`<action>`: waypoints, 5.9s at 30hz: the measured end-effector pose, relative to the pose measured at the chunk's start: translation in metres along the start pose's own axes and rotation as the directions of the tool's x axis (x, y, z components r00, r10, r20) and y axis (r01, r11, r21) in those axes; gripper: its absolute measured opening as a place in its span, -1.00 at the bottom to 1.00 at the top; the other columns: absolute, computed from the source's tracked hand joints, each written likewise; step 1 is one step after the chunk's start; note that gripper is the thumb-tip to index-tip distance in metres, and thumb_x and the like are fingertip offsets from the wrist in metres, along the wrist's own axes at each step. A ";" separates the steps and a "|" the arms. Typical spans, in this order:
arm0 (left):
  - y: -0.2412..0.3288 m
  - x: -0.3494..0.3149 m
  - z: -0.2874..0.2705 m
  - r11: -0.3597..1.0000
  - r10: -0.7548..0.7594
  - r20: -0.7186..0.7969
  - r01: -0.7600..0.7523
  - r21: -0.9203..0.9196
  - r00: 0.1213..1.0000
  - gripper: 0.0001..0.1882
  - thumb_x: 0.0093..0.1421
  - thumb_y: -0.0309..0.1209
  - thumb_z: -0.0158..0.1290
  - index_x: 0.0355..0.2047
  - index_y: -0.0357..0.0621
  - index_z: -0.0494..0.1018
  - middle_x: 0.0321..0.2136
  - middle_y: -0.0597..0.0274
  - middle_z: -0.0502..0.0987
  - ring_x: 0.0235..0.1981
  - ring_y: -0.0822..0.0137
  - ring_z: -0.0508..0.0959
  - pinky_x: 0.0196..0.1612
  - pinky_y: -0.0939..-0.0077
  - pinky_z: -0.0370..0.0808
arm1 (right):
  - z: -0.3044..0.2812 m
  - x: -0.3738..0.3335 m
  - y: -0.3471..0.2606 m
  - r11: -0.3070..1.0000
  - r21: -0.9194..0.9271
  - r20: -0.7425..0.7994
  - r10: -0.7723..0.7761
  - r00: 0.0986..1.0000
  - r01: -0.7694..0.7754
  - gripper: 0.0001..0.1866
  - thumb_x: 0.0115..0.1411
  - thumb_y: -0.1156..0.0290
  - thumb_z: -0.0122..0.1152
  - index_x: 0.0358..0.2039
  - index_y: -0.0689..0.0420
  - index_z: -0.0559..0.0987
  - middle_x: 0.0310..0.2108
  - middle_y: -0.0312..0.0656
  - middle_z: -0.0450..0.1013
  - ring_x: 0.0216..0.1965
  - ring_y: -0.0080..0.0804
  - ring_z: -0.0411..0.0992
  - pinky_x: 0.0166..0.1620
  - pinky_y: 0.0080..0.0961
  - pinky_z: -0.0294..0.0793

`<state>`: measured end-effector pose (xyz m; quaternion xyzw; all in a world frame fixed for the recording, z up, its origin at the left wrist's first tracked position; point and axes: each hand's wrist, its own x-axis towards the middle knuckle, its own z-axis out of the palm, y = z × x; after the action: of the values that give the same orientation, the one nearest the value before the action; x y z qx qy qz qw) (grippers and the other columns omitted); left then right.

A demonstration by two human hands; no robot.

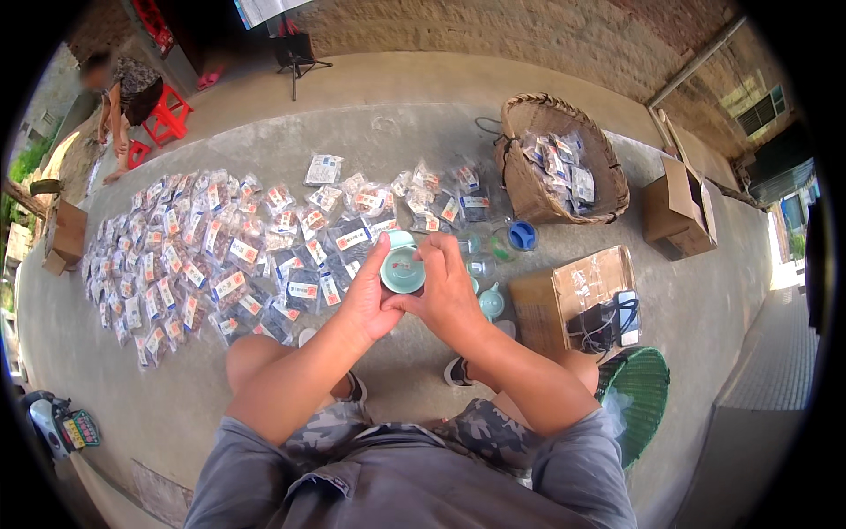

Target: The person sits on the floor and assembles small plastic containers by fitting green lids onto clear bases. They repeatedly pick up a base and a lid, align them, and press them together to form a sealed unit. The person handles the items one at a time, stacking the finished containers in their hand.

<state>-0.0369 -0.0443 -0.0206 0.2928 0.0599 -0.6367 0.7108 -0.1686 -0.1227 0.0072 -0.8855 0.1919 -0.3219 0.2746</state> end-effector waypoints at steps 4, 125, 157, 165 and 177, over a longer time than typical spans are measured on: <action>0.014 0.000 -0.006 0.997 -0.046 0.053 0.049 -0.059 0.998 -0.56 0.39 0.00 0.17 0.10 0.05 0.46 -0.05 0.21 0.61 -0.02 0.22 0.63 0.07 0.14 0.61 | -0.011 0.002 0.000 0.987 0.141 0.072 0.067 0.995 -0.077 -0.14 -0.15 0.19 0.72 0.07 0.21 0.38 0.05 0.02 0.33 -0.05 0.00 0.48 -0.06 -0.19 0.58; -0.008 0.008 -0.004 0.984 0.167 -0.103 -0.159 0.082 0.981 -0.58 0.40 -0.03 0.16 0.08 -0.02 0.49 -0.02 0.33 0.62 -0.02 0.36 0.58 0.14 0.31 0.47 | 0.000 0.010 0.014 0.864 0.295 0.123 0.390 0.913 -0.408 -0.29 -0.01 0.49 0.59 0.14 0.06 0.42 0.03 -0.10 0.49 0.02 -0.15 0.52 0.04 -0.25 0.54; -0.021 0.007 0.004 0.994 -0.081 -0.020 0.079 -0.073 0.997 -0.38 0.37 0.16 0.11 0.15 -0.07 0.45 0.08 0.11 0.57 0.14 0.15 0.58 0.25 0.11 0.50 | -0.024 0.006 -0.019 0.986 -0.164 0.192 0.036 0.981 -0.004 -0.26 -0.14 0.48 0.61 0.13 0.03 0.53 0.17 -0.03 0.38 0.10 0.09 0.42 0.08 -0.09 0.54; -0.011 0.003 0.010 0.992 -0.099 -0.001 0.099 -0.078 0.995 -0.48 0.36 0.15 0.10 0.00 -0.01 0.54 -0.04 0.19 0.63 0.06 0.18 0.62 0.18 0.14 0.54 | -0.032 0.004 -0.016 0.998 -0.058 0.141 -0.012 0.990 0.020 -0.18 -0.21 0.38 0.67 0.14 0.08 0.52 0.13 -0.03 0.45 0.07 0.10 0.46 0.10 -0.06 0.52; -0.017 -0.003 0.011 0.982 -0.153 0.034 0.156 -0.109 0.988 -0.55 0.38 0.00 0.15 0.06 -0.06 0.48 -0.02 0.16 0.62 0.01 0.20 0.65 0.11 0.19 0.61 | -0.038 0.005 -0.017 0.974 -0.193 0.192 -0.082 0.978 0.119 -0.19 -0.11 0.21 0.59 0.17 0.19 0.48 0.14 -0.01 0.41 0.09 0.03 0.44 0.09 -0.23 0.55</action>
<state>-0.0568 -0.0478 -0.0164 0.2392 0.1088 -0.6893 0.6752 -0.1880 -0.1257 0.0443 -0.9434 0.1526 -0.2315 0.1822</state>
